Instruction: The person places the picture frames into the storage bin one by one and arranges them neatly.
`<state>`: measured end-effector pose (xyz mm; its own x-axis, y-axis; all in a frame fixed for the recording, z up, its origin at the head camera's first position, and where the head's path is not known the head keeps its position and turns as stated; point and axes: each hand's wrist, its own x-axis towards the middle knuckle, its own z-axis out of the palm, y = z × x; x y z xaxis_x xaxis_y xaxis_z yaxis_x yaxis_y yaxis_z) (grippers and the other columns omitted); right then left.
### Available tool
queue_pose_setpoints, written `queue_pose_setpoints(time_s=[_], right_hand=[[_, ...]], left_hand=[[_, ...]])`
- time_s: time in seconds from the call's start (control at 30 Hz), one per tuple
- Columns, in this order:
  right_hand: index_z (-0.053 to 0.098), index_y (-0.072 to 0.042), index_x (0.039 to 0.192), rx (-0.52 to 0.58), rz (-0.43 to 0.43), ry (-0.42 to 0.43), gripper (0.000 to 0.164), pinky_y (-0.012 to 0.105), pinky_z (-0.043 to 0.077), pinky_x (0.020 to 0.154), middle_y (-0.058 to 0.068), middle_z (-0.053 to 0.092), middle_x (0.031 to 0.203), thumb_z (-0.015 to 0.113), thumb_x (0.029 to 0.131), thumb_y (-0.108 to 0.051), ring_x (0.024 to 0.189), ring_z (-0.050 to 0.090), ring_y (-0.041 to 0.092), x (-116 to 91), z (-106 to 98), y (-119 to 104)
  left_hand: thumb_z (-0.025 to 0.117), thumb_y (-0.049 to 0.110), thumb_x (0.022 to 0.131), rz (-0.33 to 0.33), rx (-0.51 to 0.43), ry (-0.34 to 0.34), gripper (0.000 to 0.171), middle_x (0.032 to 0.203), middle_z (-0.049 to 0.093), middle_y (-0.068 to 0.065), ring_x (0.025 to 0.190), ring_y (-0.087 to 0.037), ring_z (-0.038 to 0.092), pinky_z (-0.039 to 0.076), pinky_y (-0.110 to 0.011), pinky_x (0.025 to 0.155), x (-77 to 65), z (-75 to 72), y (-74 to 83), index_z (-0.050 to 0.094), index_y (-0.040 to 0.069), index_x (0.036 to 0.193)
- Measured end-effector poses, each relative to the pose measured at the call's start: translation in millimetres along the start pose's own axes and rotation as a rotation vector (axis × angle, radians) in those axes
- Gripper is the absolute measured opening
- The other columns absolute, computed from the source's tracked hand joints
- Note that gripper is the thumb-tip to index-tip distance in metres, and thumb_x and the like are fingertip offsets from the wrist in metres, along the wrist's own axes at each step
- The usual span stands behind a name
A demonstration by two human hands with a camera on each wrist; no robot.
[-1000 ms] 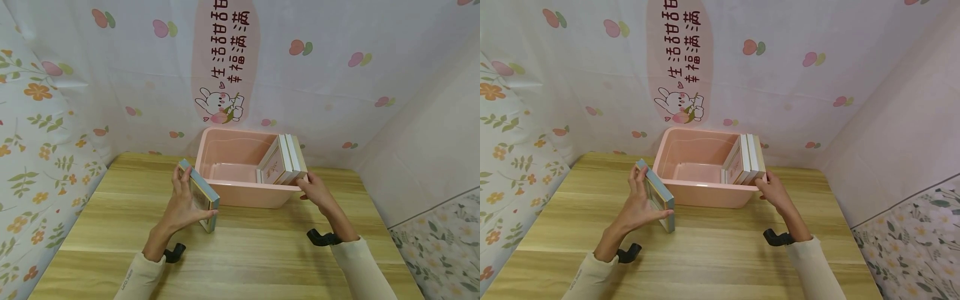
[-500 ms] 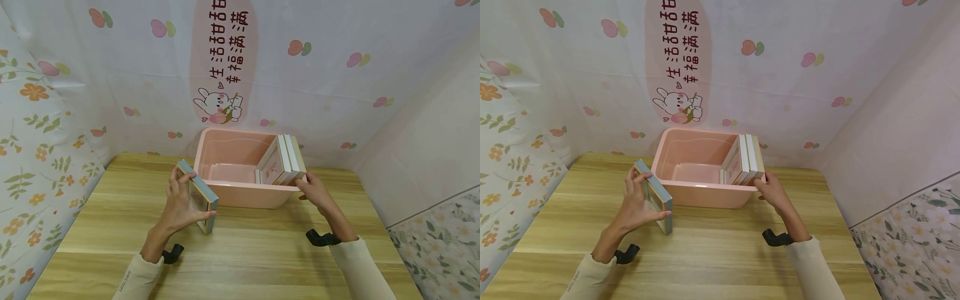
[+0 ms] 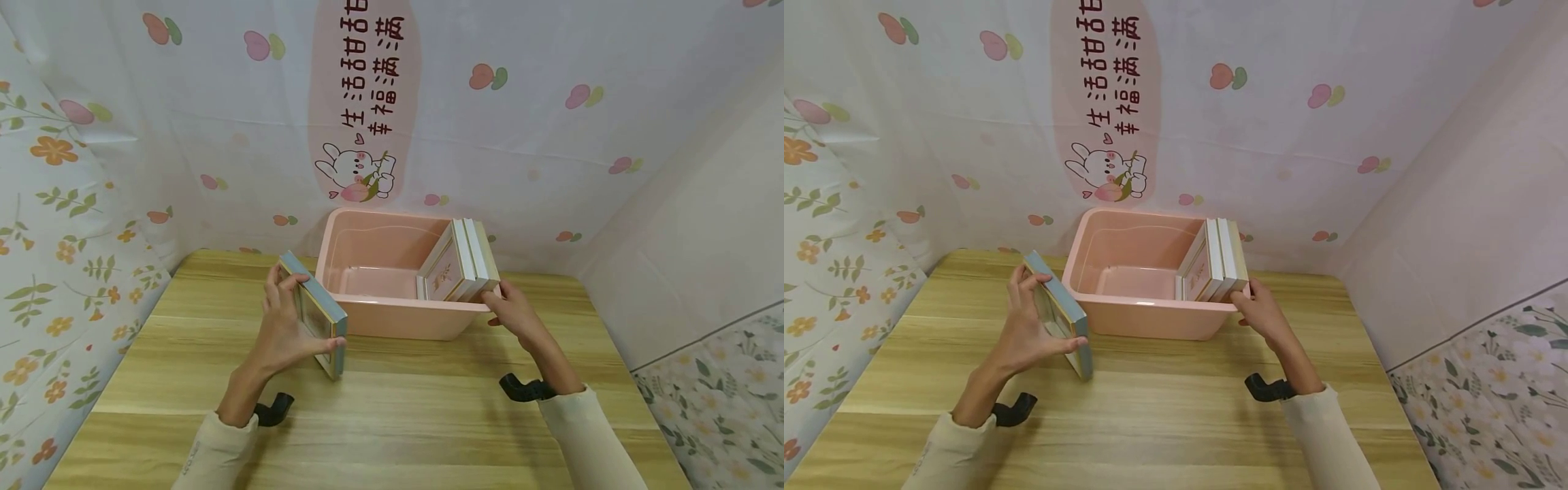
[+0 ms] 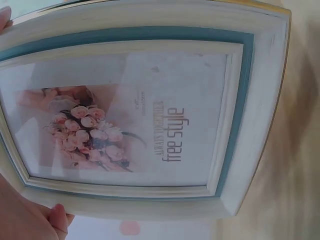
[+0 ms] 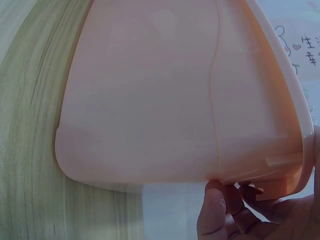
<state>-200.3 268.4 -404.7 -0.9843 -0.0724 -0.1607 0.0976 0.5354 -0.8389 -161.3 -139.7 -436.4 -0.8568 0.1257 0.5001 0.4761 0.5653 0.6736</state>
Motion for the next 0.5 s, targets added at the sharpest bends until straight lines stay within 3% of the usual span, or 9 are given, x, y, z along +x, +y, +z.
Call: queue_pose_setpoints(time_s=[0.27,0.5], right_hand=[[0.041,0.000,0.142,-0.008,0.006,-0.002,0.052,0.041,0.057,0.077,0.024,0.054,0.131,0.048,0.102,-0.032,0.106,0.056,0.032,1.8,0.3,0.6],[0.039,0.000,0.144,0.002,0.009,-0.011,0.053,0.042,0.057,0.078,0.025,0.053,0.131,0.048,0.102,-0.031,0.108,0.056,0.033,2.1,-1.1,2.0]], left_hand=[[0.093,0.043,0.052,0.019,-0.054,-0.001,0.111,0.155,0.006,-0.029,0.146,-0.049,0.003,0.017,-0.079,0.104,15.8,-28.7,11.3,0.028,0.008,0.136],[0.094,0.032,0.053,0.059,-0.093,0.006,0.110,0.157,0.002,-0.022,0.148,-0.037,0.001,0.018,-0.075,0.106,44.3,-60.7,27.5,0.027,0.010,0.137]])
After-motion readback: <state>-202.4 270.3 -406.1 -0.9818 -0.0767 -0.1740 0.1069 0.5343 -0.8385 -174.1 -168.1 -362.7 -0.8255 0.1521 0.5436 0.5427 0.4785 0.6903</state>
